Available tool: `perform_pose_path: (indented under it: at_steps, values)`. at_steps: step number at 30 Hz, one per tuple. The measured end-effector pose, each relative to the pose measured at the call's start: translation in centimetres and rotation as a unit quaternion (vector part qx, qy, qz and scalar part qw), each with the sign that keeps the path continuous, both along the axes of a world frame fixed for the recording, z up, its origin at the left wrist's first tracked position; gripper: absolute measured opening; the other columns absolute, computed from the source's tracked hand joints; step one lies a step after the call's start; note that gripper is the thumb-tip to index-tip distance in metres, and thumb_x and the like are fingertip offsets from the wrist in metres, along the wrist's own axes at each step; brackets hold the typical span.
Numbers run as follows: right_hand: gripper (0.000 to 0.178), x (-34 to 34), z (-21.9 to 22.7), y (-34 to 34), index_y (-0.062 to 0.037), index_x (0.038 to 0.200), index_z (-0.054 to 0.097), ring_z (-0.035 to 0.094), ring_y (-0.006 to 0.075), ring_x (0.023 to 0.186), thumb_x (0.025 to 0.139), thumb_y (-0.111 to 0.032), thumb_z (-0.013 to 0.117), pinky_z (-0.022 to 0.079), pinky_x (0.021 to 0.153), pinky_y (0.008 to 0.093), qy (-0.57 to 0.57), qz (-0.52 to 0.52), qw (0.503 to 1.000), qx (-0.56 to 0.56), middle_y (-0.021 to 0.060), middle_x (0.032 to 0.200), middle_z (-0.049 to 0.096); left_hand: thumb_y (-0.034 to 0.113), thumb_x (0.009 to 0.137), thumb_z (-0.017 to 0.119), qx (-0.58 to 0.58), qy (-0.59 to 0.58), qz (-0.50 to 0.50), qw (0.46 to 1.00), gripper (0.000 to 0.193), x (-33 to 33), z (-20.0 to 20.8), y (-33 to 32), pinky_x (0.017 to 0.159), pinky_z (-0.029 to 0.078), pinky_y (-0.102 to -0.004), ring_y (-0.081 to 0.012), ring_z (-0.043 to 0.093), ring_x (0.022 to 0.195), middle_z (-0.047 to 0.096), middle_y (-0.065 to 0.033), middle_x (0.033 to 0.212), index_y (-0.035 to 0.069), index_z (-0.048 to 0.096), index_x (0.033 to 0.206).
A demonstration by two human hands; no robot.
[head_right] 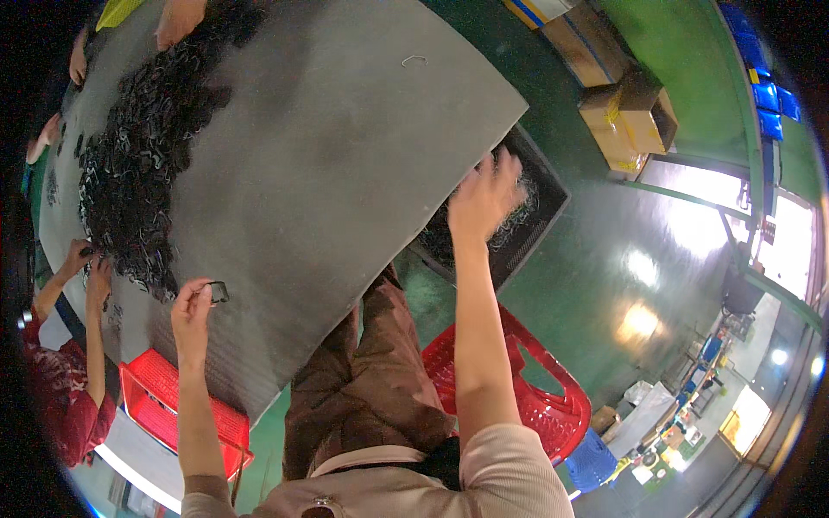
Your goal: The person sorts through a pile of black plastic buckles and metal rings on a table, placing the buckles into a red basket.
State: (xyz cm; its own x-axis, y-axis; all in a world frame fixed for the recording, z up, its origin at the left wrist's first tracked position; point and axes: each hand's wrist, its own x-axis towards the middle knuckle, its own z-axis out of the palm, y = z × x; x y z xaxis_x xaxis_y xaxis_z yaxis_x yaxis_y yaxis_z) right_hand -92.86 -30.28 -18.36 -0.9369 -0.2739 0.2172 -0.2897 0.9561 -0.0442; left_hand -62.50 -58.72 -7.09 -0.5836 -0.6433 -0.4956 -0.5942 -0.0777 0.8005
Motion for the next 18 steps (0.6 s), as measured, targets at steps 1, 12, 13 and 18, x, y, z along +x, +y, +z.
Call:
perform_pose_path:
  at_steps: [1, 12, 13, 18]
  values:
    - [0.043, -1.6, 0.6, -2.5, -0.0109, 0.127, 0.039, 0.022, 0.0299, 0.129, 0.087, -0.027, 0.041, 0.015, 0.103, 0.0500, 0.004, 0.062, 0.996, -0.065, 0.0103, 0.135, 0.033, 0.011, 0.087, 0.051, -0.003, 0.003, -0.002, 1.000, 0.013, 0.0, 0.0, -0.3, 0.067, 0.042, -0.0186, -0.0050, 0.052, 0.075, 0.056, 0.0006, 0.080, 0.001, 0.056, 0.094]
    - [0.047, -1.8, 0.3, -1.0, -0.0065, 0.127, 0.039, 0.025, 0.0297, 0.127, 0.090, -0.035, 0.037, 0.017, 0.104, 0.0434, -0.135, 0.103, 0.985, 0.026, 0.0140, 0.138, 0.027, 0.018, 0.089, 0.049, -0.204, 0.003, 0.368, 0.907, 0.019, 14.9, 3.7, -2.7, 0.055, 0.045, -0.0196, -0.0082, 0.055, 0.063, 0.056, -0.0011, 0.081, 0.003, 0.053, 0.100]
    - [0.047, -0.6, 0.5, 2.5, -0.0072, 0.127, 0.039, 0.032, 0.0310, 0.122, 0.090, -0.035, 0.038, 0.027, 0.098, 0.0463, -0.078, 0.128, 0.978, 0.144, 0.0129, 0.133, 0.035, 0.017, 0.088, 0.049, -0.256, 0.004, 0.390, 0.884, 0.018, 18.3, 3.2, -2.4, 0.053, 0.046, -0.0197, -0.0074, 0.053, 0.060, 0.056, -0.0005, 0.077, 0.004, 0.055, 0.099]
    - [0.039, 3.6, 3.5, -1.7, -0.0069, 0.122, 0.043, 0.029, 0.0345, 0.121, 0.088, -0.025, 0.044, 0.023, 0.096, 0.0496, -0.055, 0.129, 0.990, -0.018, 0.0166, 0.128, 0.037, 0.016, 0.086, 0.051, -0.275, -0.233, 0.467, 0.807, 0.013, 31.3, -0.7, 3.4, 0.045, 0.044, -0.0224, -0.0072, 0.050, 0.056, 0.055, -0.0021, 0.068, 0.007, 0.059, 0.092]
